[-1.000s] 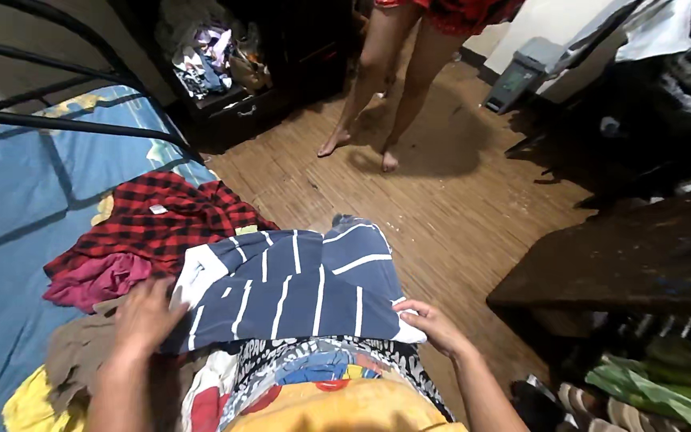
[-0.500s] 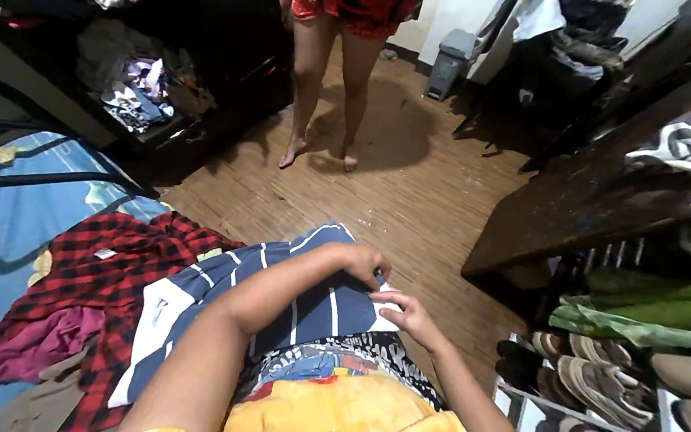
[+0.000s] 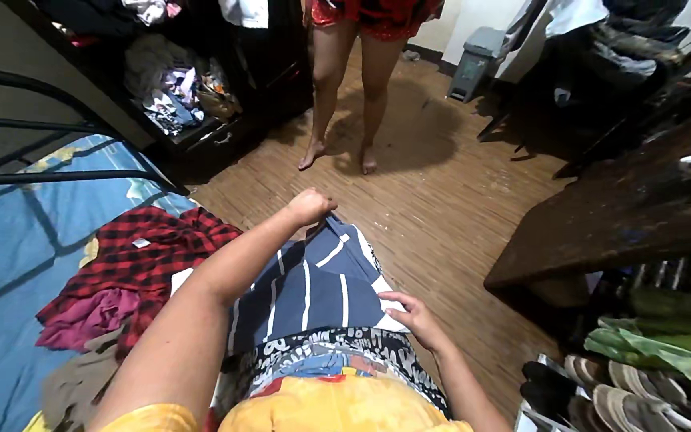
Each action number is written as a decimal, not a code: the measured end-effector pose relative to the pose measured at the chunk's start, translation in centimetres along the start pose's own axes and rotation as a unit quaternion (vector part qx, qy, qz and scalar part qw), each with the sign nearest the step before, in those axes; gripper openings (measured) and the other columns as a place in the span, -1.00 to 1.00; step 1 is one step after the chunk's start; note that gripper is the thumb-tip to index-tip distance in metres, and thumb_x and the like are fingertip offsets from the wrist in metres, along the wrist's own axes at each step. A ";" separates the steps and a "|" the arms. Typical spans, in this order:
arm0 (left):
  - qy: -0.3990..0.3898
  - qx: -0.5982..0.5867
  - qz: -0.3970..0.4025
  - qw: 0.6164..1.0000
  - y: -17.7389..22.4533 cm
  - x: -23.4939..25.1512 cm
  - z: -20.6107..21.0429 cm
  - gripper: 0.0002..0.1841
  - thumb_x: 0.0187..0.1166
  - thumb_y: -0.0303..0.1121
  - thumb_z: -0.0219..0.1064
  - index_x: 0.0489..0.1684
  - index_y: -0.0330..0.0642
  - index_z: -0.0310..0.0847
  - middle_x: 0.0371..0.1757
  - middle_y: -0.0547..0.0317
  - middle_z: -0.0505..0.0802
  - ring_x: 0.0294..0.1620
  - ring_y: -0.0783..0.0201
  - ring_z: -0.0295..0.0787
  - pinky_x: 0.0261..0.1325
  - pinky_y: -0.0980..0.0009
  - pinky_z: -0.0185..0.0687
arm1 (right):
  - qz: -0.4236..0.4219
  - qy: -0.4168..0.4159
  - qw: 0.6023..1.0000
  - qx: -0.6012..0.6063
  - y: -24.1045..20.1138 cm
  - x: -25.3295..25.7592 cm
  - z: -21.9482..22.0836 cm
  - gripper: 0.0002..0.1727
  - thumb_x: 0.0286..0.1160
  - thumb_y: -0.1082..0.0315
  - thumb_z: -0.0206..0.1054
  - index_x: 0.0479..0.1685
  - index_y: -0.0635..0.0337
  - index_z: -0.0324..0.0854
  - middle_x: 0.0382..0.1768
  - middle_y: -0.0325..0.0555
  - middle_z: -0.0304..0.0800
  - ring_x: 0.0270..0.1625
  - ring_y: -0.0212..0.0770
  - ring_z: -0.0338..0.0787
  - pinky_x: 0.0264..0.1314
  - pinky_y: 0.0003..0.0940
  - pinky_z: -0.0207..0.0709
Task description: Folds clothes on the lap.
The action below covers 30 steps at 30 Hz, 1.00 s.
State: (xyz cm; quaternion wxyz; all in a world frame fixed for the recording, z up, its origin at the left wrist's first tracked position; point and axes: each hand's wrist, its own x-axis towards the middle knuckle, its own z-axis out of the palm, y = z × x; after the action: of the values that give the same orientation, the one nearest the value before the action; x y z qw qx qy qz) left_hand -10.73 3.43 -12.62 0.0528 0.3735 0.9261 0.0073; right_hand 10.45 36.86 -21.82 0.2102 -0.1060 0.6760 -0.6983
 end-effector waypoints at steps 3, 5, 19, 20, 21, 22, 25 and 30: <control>0.148 0.000 -0.077 0.986 -2.9 -1.7 2.3 -0.79 0.56 -0.58 0.30 0.02 -0.22 0.81 -0.11 -0.13 0.92 0.04 -0.21 0.84 0.23 -0.20 0.64 | 0.035 0.024 0.999 0.027 -0.3 -0.3 0.0 -0.48 0.37 0.50 0.40 0.41 0.29 0.57 0.39 -0.03 0.69 0.40 -0.23 0.69 0.46 -0.24 0.61; 0.236 0.020 -0.131 0.963 -4.3 -3.5 2.9 -0.80 0.53 -0.55 0.33 0.00 -0.23 0.81 -0.12 -0.14 0.92 0.00 -0.23 0.85 0.12 -0.20 0.67 | 0.056 0.046 0.996 0.053 -0.5 -0.4 0.5 -0.35 0.34 0.53 0.41 0.54 0.28 0.41 0.26 0.03 0.78 0.20 -0.17 0.83 0.26 -0.20 0.76; 0.014 -0.102 -0.052 0.993 -2.9 -17.4 -3.0 -0.84 0.49 -0.28 0.51 -0.21 -0.18 0.82 -0.24 0.00 0.90 -0.11 -0.04 0.87 0.06 -0.18 0.70 | 0.103 0.105 0.989 0.011 1.2 -0.1 0.5 -0.77 0.38 0.42 0.41 -0.02 0.29 0.67 -0.22 -0.12 0.84 -0.20 -0.33 0.83 -0.07 -0.34 0.76; 0.035 -0.073 -0.073 0.994 -3.8 -18.7 -2.8 -0.89 0.47 -0.40 0.48 -0.17 -0.20 0.83 -0.17 -0.05 0.90 -0.07 -0.10 0.87 0.09 -0.23 0.69 | 0.100 0.108 0.989 0.010 1.4 -0.1 0.5 -0.79 0.40 0.43 0.40 -0.03 0.29 0.67 -0.23 -0.13 0.84 -0.22 -0.34 0.82 -0.08 -0.36 0.76; 0.076 -0.044 -0.101 0.991 -4.5 -20.0 -3.0 -0.88 0.45 -0.50 0.45 -0.13 -0.21 0.83 -0.12 -0.09 0.90 -0.06 -0.15 0.87 0.08 -0.26 0.69 | 0.097 0.113 0.989 0.009 1.5 -0.1 0.6 -0.80 0.41 0.43 0.40 -0.05 0.29 0.67 -0.24 -0.14 0.84 -0.23 -0.35 0.82 -0.09 -0.38 0.76; 0.116 -0.017 -0.143 0.983 -5.0 -21.3 -3.5 -0.82 0.44 -0.57 0.42 -0.08 -0.22 0.83 -0.10 -0.14 0.89 -0.07 -0.20 0.87 0.06 -0.28 0.68 | 0.094 0.118 0.989 0.007 1.4 -0.1 0.7 -0.81 0.40 0.44 0.40 -0.05 0.29 0.68 -0.26 -0.15 0.85 -0.24 -0.37 0.82 -0.11 -0.41 0.76; 0.232 0.067 -0.263 0.934 -5.4 -25.3 -4.6 -0.78 0.52 -0.59 0.32 0.02 -0.23 0.79 -0.07 -0.24 0.86 -0.13 -0.27 0.85 -0.04 -0.26 0.70 | 0.078 0.131 0.988 -0.001 1.1 -0.1 0.7 -0.82 0.36 0.48 0.40 -0.09 0.29 0.69 -0.27 -0.18 0.85 -0.23 -0.39 0.82 -0.11 -0.44 0.74; 0.356 0.117 -0.367 0.851 -0.2 -33.3 0.2 -0.74 0.50 -0.56 0.33 0.09 -0.22 0.81 0.03 -0.34 0.81 0.07 -0.36 0.77 0.06 -0.26 0.69 | 0.033 0.147 0.988 0.013 0.6 -0.5 -0.7 -0.78 0.24 0.55 0.36 -0.12 0.22 0.68 -0.27 -0.27 0.85 -0.26 -0.44 0.80 -0.19 -0.50 0.73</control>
State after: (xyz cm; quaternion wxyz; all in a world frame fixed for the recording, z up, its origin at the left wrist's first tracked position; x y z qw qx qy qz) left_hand 12.99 -19.81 -9.77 -0.3259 -0.0187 0.9452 0.0111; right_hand 10.73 37.69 -22.37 0.1329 0.0230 0.6937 -0.7075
